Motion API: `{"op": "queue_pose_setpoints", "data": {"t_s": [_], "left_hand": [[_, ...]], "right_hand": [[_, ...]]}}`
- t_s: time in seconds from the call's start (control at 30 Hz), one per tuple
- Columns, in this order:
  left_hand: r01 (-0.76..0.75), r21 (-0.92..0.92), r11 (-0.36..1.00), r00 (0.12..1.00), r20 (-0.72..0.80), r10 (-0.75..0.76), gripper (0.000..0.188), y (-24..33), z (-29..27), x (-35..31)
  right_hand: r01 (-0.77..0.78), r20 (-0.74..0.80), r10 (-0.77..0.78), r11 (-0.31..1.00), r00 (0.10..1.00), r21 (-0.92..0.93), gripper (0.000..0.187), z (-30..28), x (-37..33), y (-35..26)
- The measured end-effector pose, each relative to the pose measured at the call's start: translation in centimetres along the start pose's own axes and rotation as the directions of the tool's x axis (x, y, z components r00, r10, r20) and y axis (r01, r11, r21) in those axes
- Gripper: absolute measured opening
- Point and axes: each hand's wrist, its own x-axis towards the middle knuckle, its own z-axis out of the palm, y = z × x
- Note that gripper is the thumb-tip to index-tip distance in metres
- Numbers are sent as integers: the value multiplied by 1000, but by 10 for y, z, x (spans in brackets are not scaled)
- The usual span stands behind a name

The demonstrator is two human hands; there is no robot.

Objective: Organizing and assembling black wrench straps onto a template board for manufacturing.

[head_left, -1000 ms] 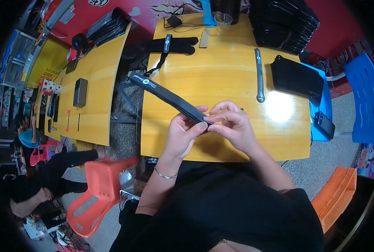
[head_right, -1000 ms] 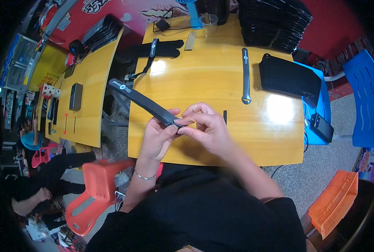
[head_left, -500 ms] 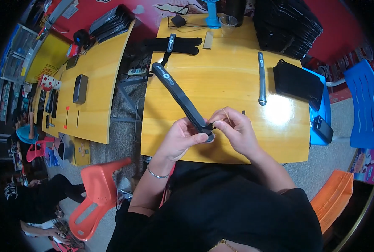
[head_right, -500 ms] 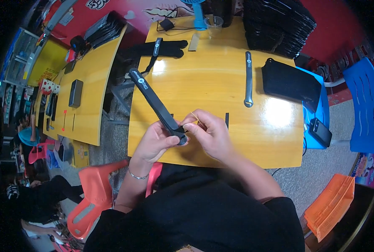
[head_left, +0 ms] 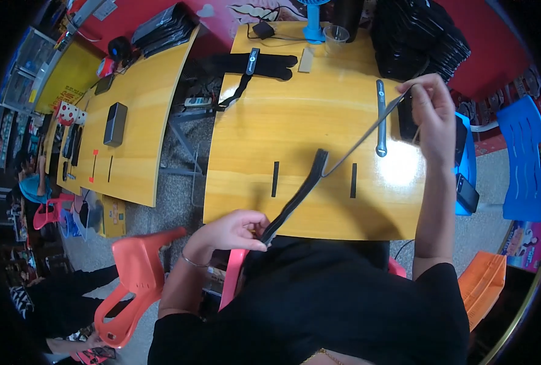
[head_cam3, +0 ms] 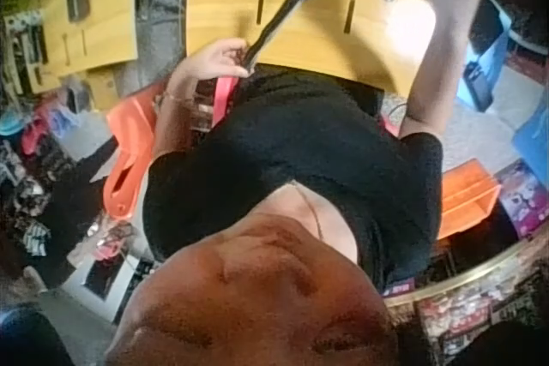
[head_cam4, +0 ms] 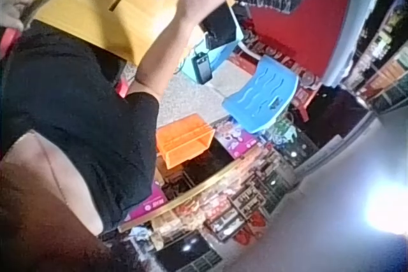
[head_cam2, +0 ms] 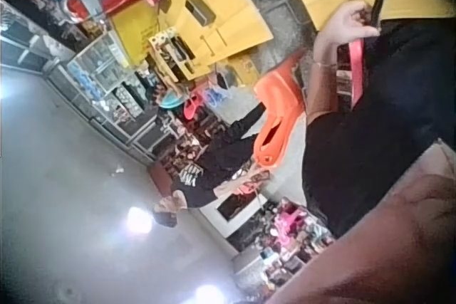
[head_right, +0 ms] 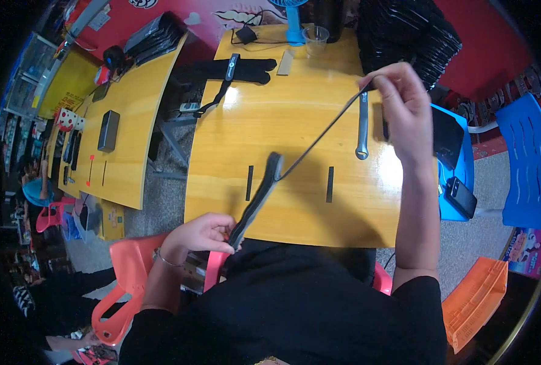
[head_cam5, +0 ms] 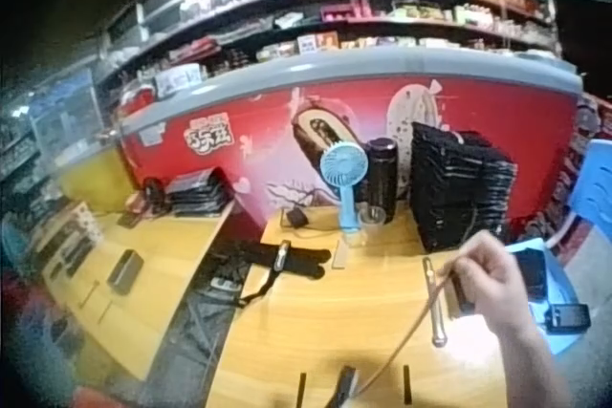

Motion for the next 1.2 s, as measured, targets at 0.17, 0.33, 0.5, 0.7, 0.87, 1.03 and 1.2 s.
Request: {"op": "queue_pose_setpoints", "data": {"t_s": [0.17, 0.33, 0.5, 0.7, 0.87, 1.03, 1.2], "left_hand": [[131, 201, 971, 988, -107, -111, 28, -5, -12, -29], [-100, -16, 995, 972, -217, 95, 37, -19, -21, -50], [-396, -271, 877, 883, -374, 283, 53, -14, -10, -10], [-633, -311, 708, 767, -370, 523, 66, 6, 13, 42], [-666, -332, 668, 742, -382, 551, 62, 19, 21, 62], [-663, -406, 629, 747, -412, 522, 49, 21, 22, 69], [-646, -421, 637, 762, -405, 506, 46, 21, 24, 70]], "right_hand": [[154, -209, -189, 973, 960, -170, 12, -34, 25, 12], [415, -33, -487, 776, 873, -476, 9, -28, 41, 20], [335, 103, -509, 389, 855, -858, 9, 2, 14, 64], [369, 283, -258, 405, 924, -836, 4, 27, -49, 93], [293, 264, -130, 477, 956, -828, 13, 33, -72, 100], [202, 139, -165, 470, 976, -859, 15, 26, -65, 98], [58, 40, -62, 316, 997, -947, 19, 4, -68, 117]]}}
